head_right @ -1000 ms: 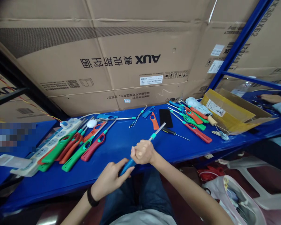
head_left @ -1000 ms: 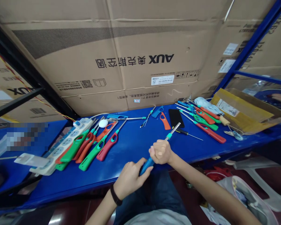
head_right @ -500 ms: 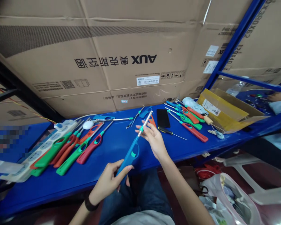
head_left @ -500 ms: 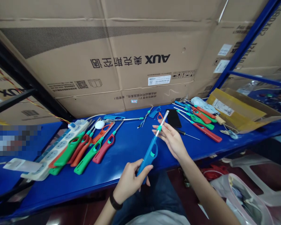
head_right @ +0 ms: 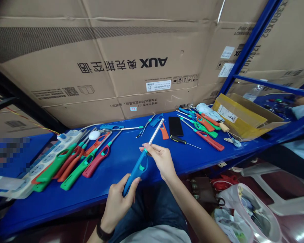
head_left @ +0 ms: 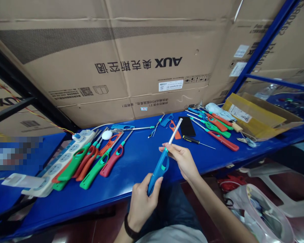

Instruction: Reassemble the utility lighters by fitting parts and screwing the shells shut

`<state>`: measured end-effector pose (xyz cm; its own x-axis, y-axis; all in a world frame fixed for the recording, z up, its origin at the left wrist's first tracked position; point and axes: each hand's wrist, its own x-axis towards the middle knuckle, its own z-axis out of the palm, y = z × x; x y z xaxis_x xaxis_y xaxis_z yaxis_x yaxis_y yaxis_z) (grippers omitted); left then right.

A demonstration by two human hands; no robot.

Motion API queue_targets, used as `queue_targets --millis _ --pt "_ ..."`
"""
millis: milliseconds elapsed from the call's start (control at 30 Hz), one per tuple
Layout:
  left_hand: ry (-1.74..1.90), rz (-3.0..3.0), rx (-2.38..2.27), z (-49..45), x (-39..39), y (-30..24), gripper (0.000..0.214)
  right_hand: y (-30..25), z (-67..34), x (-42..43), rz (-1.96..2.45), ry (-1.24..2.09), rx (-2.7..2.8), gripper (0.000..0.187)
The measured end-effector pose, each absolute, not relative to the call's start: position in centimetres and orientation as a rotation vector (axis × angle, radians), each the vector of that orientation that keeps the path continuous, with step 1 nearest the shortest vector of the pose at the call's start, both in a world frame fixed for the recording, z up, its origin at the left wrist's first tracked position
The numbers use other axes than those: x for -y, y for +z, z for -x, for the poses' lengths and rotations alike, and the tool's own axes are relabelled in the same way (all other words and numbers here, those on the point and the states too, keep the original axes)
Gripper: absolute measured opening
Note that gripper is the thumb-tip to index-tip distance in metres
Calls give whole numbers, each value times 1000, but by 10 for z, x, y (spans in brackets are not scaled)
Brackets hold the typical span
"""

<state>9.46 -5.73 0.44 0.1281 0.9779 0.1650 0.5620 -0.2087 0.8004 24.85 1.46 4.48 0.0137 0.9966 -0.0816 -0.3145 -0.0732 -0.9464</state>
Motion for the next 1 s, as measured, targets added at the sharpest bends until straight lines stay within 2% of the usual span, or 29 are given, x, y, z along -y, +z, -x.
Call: queue_targets --millis 133,400,633,733,833,900,1000 --pt "991 -1884 -1502 -98 63 6 25 44 -245 -9 1011 1371 878 34" --pt "957 -1598 -1388 -108 67 11 33 39 -235 -8 986 1366 893 34" --pt "775 -1601 -1413 -78 41 11 42 26 -268 -28 1207 1251 1343 44" --pt "733 -1674 -1508 -49 27 10 61 9 -314 -35 1486 742 1502 42" --pt "640 -1662 -1549 -28 14 7 69 -10 -361 -40 1705 228 1480 46" --pt "582 -1597 -1584 -21 5 7 69 -22 -383 -43 1769 98 1478 45" --pt "638 -1612 -1666 -15 -11 10 61 -36 -395 -51 1777 81 1551 44"
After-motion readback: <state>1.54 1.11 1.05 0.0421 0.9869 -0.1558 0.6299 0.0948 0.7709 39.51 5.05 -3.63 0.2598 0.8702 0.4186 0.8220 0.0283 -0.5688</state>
